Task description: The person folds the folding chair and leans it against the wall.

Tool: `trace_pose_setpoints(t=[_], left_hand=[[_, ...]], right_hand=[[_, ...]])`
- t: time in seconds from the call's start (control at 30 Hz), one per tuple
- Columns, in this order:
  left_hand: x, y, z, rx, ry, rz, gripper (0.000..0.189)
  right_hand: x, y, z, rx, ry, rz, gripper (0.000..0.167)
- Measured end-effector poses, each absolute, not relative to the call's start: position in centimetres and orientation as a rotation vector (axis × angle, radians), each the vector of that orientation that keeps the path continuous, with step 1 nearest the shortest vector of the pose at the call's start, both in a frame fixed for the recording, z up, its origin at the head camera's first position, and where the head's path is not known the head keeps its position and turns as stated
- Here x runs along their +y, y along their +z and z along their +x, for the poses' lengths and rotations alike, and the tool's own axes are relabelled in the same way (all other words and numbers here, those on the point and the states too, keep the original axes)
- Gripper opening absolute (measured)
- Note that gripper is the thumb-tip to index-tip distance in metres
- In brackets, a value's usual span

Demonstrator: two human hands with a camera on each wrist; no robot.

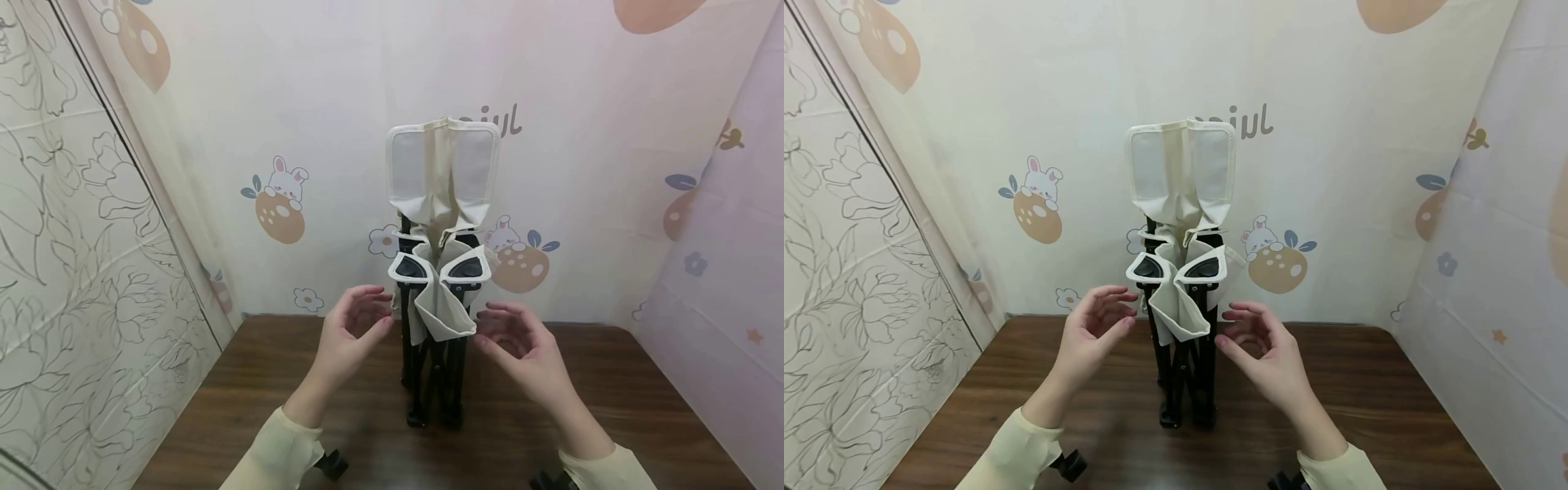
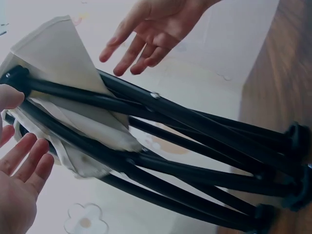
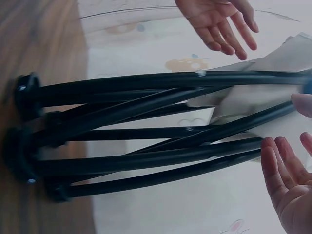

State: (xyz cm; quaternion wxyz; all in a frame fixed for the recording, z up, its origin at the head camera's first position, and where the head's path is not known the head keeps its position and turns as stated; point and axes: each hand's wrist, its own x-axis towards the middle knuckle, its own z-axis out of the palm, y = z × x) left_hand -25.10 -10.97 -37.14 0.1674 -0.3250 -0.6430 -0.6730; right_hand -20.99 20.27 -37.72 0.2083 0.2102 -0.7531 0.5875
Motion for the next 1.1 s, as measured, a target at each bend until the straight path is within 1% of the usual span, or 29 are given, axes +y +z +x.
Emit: trace_pose_setpoints(t=[0.13,0.37,0.5,0.63,0.83,0.97,1.1], left_hand=[[-11.4,-38.9,-25.1,-1.878,-1.912,-0.917,0.045],[-11.7,-42.5,-25.4,-2.021,-1.906,-0.839,0.038],[-11.7,-44.4,-25.5,-2.109,-1.895,-0.781,0.037],[-11.7,-46.1,-25.6,-2.168,-1.878,-0.778,0.035],[-11.4,-47.9,-25.5,-2.226,-1.913,-0.76,0.03],[-11.2,-48.9,-25.4,-2.29,-1.936,-0.724,0.023],[-11.1,-49.9,-25.5,-2.351,-1.898,-0.748,0.025]], right_hand=[[20.4,-39.5,-21.1,-2.12,1.602,0.587,0.048],[20.5,-43.4,-21.4,-2.195,1.554,0.519,0.048],[20.6,-45.4,-21.4,-2.25,1.532,0.495,0.042],[20.7,-47.1,-21.1,-2.324,1.525,0.507,0.033],[21.1,-48.9,-21.3,-2.444,1.539,0.562,0.021],[21.3,-49.8,-21.6,-2.464,1.549,0.575,0.019],[21.7,-50.6,-21.9,-2.481,1.557,0.61,0.017]])
